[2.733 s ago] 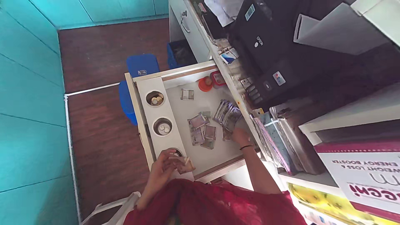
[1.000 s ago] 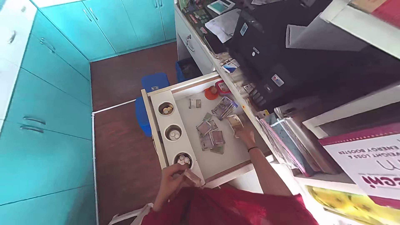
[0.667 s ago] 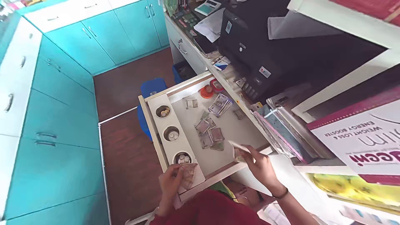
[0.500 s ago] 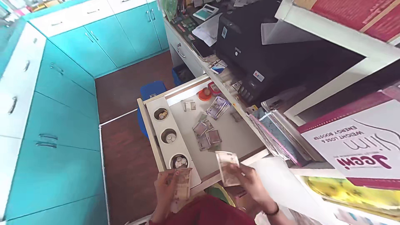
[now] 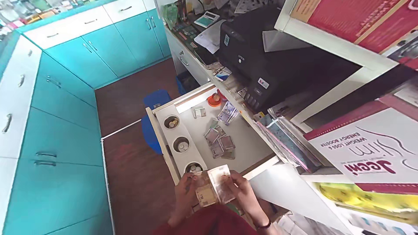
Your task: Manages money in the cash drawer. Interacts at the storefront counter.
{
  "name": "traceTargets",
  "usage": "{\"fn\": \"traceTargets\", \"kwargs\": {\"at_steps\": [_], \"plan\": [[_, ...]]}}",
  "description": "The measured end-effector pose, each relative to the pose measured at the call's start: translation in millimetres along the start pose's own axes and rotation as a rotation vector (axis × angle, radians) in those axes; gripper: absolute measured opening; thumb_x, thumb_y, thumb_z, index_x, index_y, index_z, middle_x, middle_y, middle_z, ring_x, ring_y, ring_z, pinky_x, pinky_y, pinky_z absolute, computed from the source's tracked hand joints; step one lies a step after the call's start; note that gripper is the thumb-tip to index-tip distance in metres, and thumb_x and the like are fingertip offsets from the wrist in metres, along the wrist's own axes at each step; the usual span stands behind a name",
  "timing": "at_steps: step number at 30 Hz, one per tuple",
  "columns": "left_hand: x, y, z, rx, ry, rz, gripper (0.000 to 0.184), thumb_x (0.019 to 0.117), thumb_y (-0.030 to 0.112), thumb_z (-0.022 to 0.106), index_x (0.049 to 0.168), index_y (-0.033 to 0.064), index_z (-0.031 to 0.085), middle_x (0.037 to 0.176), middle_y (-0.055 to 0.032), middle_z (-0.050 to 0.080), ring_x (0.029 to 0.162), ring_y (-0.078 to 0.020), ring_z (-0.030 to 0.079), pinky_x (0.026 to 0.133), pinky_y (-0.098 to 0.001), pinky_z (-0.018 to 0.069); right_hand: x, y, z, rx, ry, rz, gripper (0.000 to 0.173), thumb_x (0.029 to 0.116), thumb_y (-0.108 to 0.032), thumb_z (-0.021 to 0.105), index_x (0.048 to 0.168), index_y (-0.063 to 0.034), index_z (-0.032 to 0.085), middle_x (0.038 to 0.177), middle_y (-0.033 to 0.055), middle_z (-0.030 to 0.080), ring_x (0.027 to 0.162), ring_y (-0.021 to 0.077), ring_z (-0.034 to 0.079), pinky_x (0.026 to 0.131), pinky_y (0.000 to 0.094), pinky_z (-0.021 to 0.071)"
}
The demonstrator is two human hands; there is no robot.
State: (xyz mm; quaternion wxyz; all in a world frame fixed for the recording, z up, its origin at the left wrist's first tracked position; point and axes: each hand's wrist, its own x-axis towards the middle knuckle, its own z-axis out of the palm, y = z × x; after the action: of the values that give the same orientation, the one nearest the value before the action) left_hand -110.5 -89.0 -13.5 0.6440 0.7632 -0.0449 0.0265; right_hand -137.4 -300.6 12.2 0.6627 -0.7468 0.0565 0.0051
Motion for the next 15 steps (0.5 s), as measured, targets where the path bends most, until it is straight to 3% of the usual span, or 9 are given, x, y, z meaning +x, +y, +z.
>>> {"fn": "traceTargets", "kwargs": {"at_steps": [2, 4, 5, 6, 9, 11, 13, 15], "plan": [[3, 2, 4, 0.004, -0.027, -0.005, 0.022, 0.0981, 0.006, 0.053, 0.109, -0.0105, 0.063, 0.086, -0.0037, 0.072, 0.078, -0.0007, 0.068, 0.076, -0.0228, 0.0585, 2, -5, 15, -0.100, -0.040, -0.023, 0.025, 0.0991, -0.015, 0.058, 0.108, 0.0034, 0.073, 0.110, 0.0113, 0.073, 0.096, 0.0088, 0.071, 0.087, 0.0275, 0.0583], [5, 1, 7, 0.051, -0.056, 0.036, 0.026, 0.0931, 0.003, 0.053, 0.111, -0.0141, 0.063, 0.095, -0.0129, 0.074, 0.087, -0.0049, 0.070, 0.082, -0.0248, 0.0574, 5, -14, 30, -0.217, 0.016, 0.002, 0.022, 0.0965, -0.015, 0.060, 0.097, 0.0027, 0.074, 0.084, 0.0096, 0.072, 0.074, 0.0107, 0.067, 0.071, 0.0306, 0.0554], [6, 2, 9, 0.055, -0.063, 0.064, 0.029, 0.0924, 0.002, 0.052, 0.112, -0.0167, 0.062, 0.099, -0.0178, 0.073, 0.090, -0.0078, 0.070, 0.084, -0.0261, 0.0564, 7, -20, 35, -0.268, 0.075, -0.006, 0.021, 0.0955, -0.014, 0.062, 0.095, 0.0029, 0.074, 0.078, 0.0094, 0.071, 0.068, 0.0118, 0.066, 0.066, 0.0312, 0.0540], [7, 1, 12, 0.035, -0.070, 0.094, 0.030, 0.0944, 0.004, 0.052, 0.114, -0.0182, 0.060, 0.101, -0.0188, 0.073, 0.092, -0.0066, 0.070, 0.086, -0.0242, 0.0552, 7, -26, 35, -0.330, 0.139, -0.049, 0.019, 0.0944, -0.012, 0.064, 0.097, 0.0026, 0.076, 0.081, 0.0103, 0.074, 0.071, 0.0137, 0.070, 0.069, 0.0318, 0.0581], [9, -4, 19, -0.062, -0.075, 0.179, 0.038, 0.1046, 0.020, 0.050, 0.120, -0.0133, 0.056, 0.099, -0.0085, 0.075, 0.093, -0.0004, 0.070, 0.090, -0.0212, 0.0554, 3, -45, 24, -0.672, 0.408, -0.374, 0.022, 0.0904, -0.005, 0.060, 0.102, 0.0017, 0.078, 0.095, 0.0138, 0.076, 0.082, 0.0189, 0.074, 0.073, 0.0288, 0.0596], [10, -14, 26, -0.127, -0.100, 0.253, 0.028, 0.1074, 0.024, 0.048, 0.121, 0.0006, 0.057, 0.095, 0.0016, 0.076, 0.091, 0.0008, 0.071, 0.087, -0.0208, 0.0576, -3, -49, 9, -0.957, 0.536, -0.558, 0.024, 0.0943, -0.005, 0.054, 0.099, -0.0038, 0.077, 0.094, 0.0115, 0.077, 0.082, 0.0194, 0.073, 0.074, 0.0266, 0.0578], [13, -21, 36, -0.183, -0.121, 0.291, 0.020, 0.1082, 0.026, 0.048, 0.120, 0.0130, 0.057, 0.092, 0.0088, 0.075, 0.087, 0.0021, 0.071, 0.083, -0.0188, 0.0582, -13, -40, 2, -1.166, 0.541, -0.550, 0.028, 0.0953, -0.006, 0.052, 0.108, -0.0096, 0.077, 0.090, 0.0068, 0.077, 0.078, 0.0197, 0.073, 0.068, 0.0292, 0.0579], [15, -22, 49, -0.218, -0.100, 0.310, 0.017, 0.1067, 0.025, 0.049, 0.116, 0.0147, 0.059, 0.088, 0.0110, 0.074, 0.081, 0.0027, 0.070, 0.079, -0.0177, 0.0584, -18, -14, 2, -1.256, 0.501, -0.422, 0.035, 0.0908, -0.004, 0.056, 0.120, -0.0088, 0.075, 0.076, 0.0065, 0.073, 0.064, 0.0231, 0.071, 0.056, 0.0350, 0.0565]]}}
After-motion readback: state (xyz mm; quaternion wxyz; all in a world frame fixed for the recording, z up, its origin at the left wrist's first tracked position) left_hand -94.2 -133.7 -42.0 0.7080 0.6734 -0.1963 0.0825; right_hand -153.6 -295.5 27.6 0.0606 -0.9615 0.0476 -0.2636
